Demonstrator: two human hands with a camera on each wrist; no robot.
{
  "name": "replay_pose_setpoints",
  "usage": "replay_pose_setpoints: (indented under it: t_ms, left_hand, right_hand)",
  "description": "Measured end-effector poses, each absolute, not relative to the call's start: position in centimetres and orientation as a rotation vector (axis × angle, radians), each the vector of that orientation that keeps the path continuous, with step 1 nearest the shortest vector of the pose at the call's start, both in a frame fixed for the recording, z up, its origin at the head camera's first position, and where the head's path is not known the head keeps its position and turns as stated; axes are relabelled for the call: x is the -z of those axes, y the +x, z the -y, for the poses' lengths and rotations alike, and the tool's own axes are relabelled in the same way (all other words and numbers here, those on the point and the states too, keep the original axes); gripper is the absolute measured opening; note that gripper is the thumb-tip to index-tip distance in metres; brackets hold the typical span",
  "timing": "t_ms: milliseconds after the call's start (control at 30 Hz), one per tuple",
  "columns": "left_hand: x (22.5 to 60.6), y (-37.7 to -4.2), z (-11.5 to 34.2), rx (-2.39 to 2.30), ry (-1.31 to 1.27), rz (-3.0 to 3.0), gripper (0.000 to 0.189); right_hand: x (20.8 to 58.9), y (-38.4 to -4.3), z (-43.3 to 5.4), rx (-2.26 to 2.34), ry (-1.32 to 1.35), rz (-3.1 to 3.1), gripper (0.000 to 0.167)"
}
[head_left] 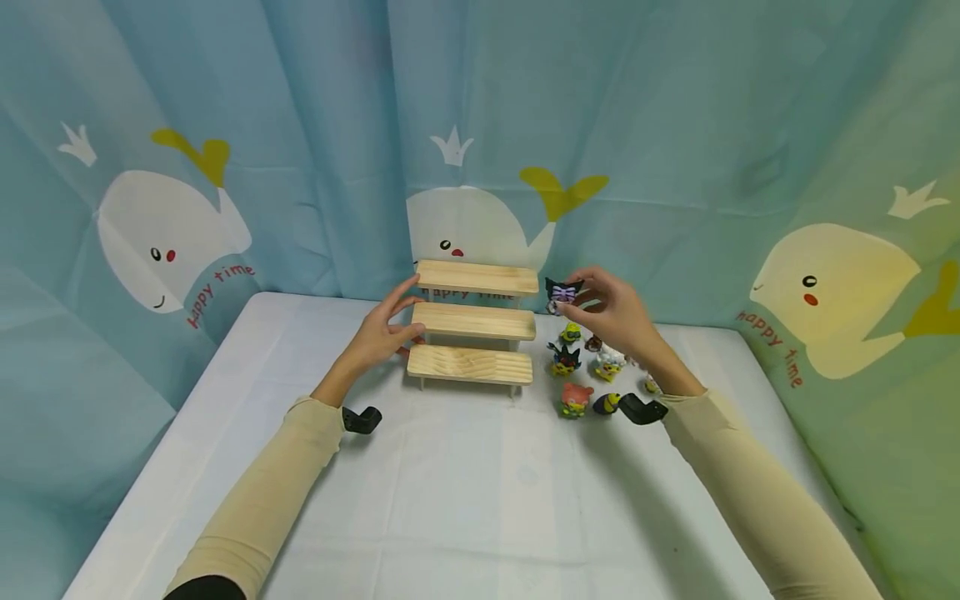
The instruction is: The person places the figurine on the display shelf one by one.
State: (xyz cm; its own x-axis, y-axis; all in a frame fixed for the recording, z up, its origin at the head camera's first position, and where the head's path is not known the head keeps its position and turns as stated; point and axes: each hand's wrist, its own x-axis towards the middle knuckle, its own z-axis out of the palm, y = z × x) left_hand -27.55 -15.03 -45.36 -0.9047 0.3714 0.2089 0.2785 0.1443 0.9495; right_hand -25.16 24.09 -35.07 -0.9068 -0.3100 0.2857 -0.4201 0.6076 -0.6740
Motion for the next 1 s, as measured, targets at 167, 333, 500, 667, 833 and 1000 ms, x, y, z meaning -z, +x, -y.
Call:
replay_pose_setpoints:
  t_ms: [167, 333, 500, 667, 833, 1000]
  left_hand:
    - [45.1, -27.4, 14.8, -1.903, 0.647, -2.336, 0.081]
    - [45.1, -27.2, 14.8, -1.883, 0.642, -2.373, 0.079]
    - [45.3, -27.2, 14.8, -1.907, 0.65, -2.359, 0.078]
    - [45.5, -27.2, 14.8, -1.934, 0.652, -2.339, 0.078]
    - [45.6, -27.2, 14.6, -1.936, 0.635, -2.334, 0.078]
    - [45.6, -27.0, 14.5, -1.957, 0.64, -2.311, 0.078]
  right_hand:
    - [34.3, -26.7, -21.9, -1.225, 0.697, 2.654, 0.036]
    - [33.8, -27.7, -20.1, -1.272, 0.753, 2.62, 0.035]
    - [33.8, -28.6, -18.6, -1.315, 0.789, 2.581, 0.033]
    - [33.6, -29.5, -16.8, -1.379, 0.796, 2.568, 0.033]
    - [33.5, -30.6, -14.7, -1.405, 0.804, 2.587, 0.033]
    - [33.8, -31.8, -12.4, -1.445, 0.799, 2.586, 0.032]
